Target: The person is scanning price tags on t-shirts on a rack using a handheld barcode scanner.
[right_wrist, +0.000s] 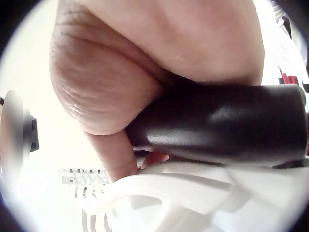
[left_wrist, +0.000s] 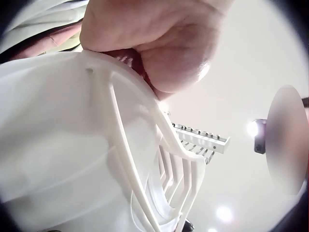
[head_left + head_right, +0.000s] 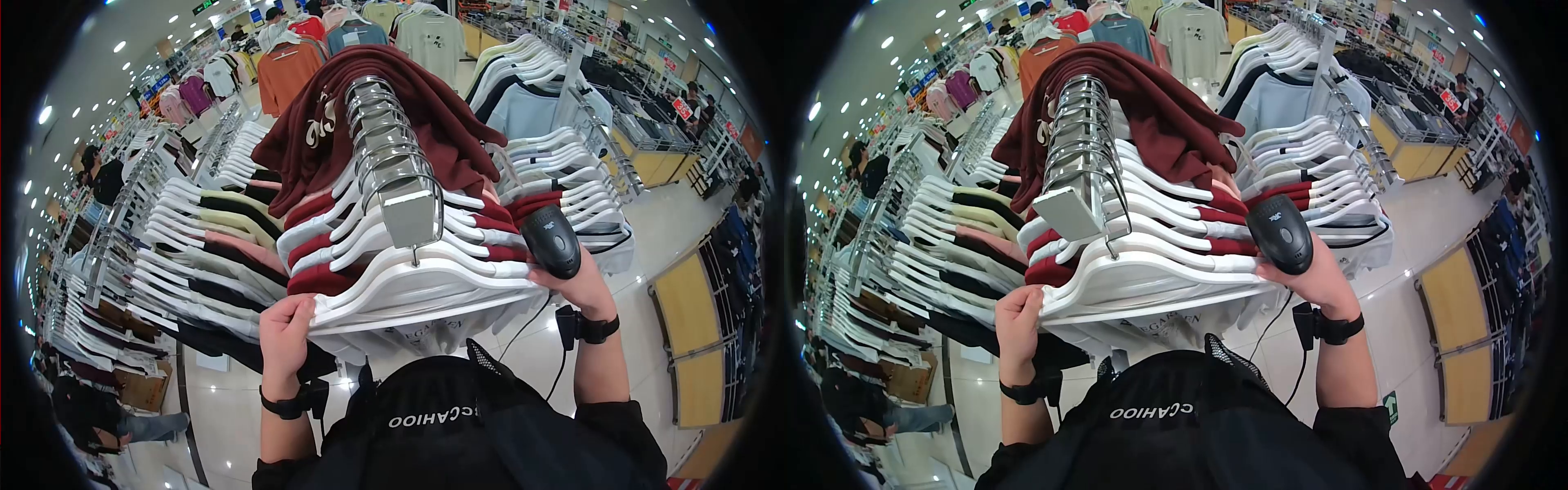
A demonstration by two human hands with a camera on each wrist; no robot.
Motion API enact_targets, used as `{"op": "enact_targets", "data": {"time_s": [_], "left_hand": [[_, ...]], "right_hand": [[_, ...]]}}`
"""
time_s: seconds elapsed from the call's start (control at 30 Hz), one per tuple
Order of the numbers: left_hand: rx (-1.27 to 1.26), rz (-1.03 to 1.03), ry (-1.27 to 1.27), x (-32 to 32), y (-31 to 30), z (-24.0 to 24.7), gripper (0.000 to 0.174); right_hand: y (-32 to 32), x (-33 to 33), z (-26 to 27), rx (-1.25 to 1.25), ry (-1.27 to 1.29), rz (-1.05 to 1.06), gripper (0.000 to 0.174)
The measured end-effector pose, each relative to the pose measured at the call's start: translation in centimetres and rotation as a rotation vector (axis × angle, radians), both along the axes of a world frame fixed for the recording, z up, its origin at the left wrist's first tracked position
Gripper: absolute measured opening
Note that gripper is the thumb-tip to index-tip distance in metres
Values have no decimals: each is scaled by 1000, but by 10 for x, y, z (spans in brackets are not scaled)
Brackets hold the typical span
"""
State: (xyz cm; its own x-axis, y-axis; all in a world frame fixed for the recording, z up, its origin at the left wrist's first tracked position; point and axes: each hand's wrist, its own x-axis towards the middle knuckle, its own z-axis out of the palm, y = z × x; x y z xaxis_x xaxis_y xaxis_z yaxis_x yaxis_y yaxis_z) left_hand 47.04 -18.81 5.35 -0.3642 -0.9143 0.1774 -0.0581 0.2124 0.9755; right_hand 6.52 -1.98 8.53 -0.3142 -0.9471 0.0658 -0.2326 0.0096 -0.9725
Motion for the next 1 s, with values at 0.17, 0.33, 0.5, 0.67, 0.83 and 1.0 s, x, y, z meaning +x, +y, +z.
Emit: {"op": "enact_targets", "data": {"time_s": [0.17, 0.33, 0.5, 0.67, 0.83, 1.0], "left_hand": [[73, 59, 99, 4, -3, -10, 22], [242, 3, 353, 17, -10, -33, 23], [394, -32, 489, 25, -9, -50, 24], [439, -120, 489, 24, -3, -65, 21], [456, -95, 492, 21, -1, -87, 19], [494, -105, 466, 19, 4, -104, 19]], "right_hand": [[3, -2, -5, -33, 4, -2, 39], [7, 0, -6, -60, -41, 6, 40], [14, -3, -7, -62, 5, 4, 44], [26, -18, -2, -69, 53, 29, 42], [28, -25, 2, -87, 130, 46, 41], [28, -22, 3, -75, 125, 38, 44]]}}
